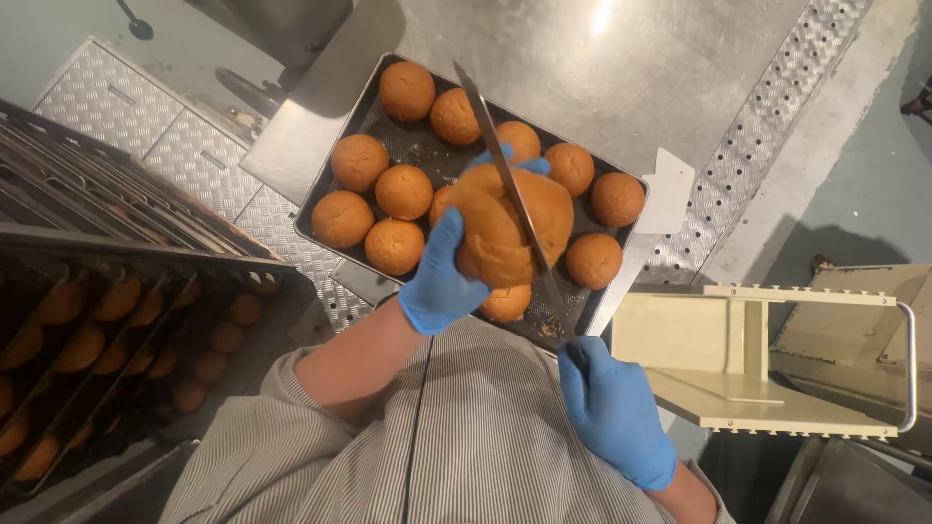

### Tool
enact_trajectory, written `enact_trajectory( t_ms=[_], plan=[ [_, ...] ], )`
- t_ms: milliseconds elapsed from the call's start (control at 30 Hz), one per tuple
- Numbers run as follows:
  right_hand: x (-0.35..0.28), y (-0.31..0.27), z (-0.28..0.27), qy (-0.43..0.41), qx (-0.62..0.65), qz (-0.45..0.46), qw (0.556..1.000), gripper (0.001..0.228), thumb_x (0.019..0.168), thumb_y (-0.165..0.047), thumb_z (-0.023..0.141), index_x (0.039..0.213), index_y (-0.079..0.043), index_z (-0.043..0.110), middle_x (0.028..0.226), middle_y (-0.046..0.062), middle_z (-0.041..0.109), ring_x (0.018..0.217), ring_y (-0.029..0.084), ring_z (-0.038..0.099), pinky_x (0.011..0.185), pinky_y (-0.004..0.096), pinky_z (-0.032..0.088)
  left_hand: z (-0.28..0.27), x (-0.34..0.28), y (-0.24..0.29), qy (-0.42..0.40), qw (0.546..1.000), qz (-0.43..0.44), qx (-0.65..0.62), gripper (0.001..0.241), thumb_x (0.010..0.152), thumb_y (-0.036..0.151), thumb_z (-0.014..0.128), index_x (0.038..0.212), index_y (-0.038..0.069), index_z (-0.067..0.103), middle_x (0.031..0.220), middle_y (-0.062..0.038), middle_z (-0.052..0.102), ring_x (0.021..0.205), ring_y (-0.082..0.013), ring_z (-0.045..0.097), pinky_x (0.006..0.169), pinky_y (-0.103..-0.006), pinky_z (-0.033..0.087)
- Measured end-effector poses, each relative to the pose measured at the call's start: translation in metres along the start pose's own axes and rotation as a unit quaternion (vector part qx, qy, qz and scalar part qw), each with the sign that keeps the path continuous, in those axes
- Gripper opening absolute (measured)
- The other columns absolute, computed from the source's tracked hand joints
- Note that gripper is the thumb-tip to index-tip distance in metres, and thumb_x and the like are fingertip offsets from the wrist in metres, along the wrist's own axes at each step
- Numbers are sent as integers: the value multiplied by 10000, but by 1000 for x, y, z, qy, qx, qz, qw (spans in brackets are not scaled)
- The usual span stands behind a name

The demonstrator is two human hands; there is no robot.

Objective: Slicing cross-shaped patterns into the tops of baked buns on a baking tray using a knife.

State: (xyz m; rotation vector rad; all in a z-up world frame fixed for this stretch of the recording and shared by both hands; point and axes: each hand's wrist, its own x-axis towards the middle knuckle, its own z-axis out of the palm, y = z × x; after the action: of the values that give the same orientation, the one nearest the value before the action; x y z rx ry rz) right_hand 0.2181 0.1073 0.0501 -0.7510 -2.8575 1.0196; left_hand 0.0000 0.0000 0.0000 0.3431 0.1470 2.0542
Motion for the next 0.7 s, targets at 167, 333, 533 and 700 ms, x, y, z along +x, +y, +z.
enact_trajectory(
  t_ms=[167,333,533,700],
  plan=[
    [13,-12,-8,22,54,20,998,139,932,-137,611,1006,-21,595,737,211,708,644,426,695,547,477,525,-50,-22,-54,66,994,-62,61,748,1064,549,501,1611,78,304,1628,-71,384,1515,-209,384,1287,-407,307],
    [7,1,3,-14,13,28,999,165,928,-169,639,999,-26,600,747,222,713,670,446,684,567,503,519,-28,-9,-23,40,833,154,530,819,1089,517,671,1572,126,138,1574,-52,388,1453,-210,457,1251,-416,410],
    [12,1,6,17,36,21,999,181,921,-142,617,1044,-10,600,790,239,711,704,447,696,577,480,547,-14,-11,-46,126,991,-52,9,807,1039,621,405,1634,91,276,1635,-68,385,1507,-220,390,1277,-411,286],
    [21,0,8,-6,33,44,998,216,937,-165,622,1080,-7,586,777,231,720,703,426,710,599,477,543,-12,-3,-33,65,997,-40,25,840,1066,650,431,1635,48,294,1637,-118,387,1521,-248,375,1301,-423,282]
  ],
)
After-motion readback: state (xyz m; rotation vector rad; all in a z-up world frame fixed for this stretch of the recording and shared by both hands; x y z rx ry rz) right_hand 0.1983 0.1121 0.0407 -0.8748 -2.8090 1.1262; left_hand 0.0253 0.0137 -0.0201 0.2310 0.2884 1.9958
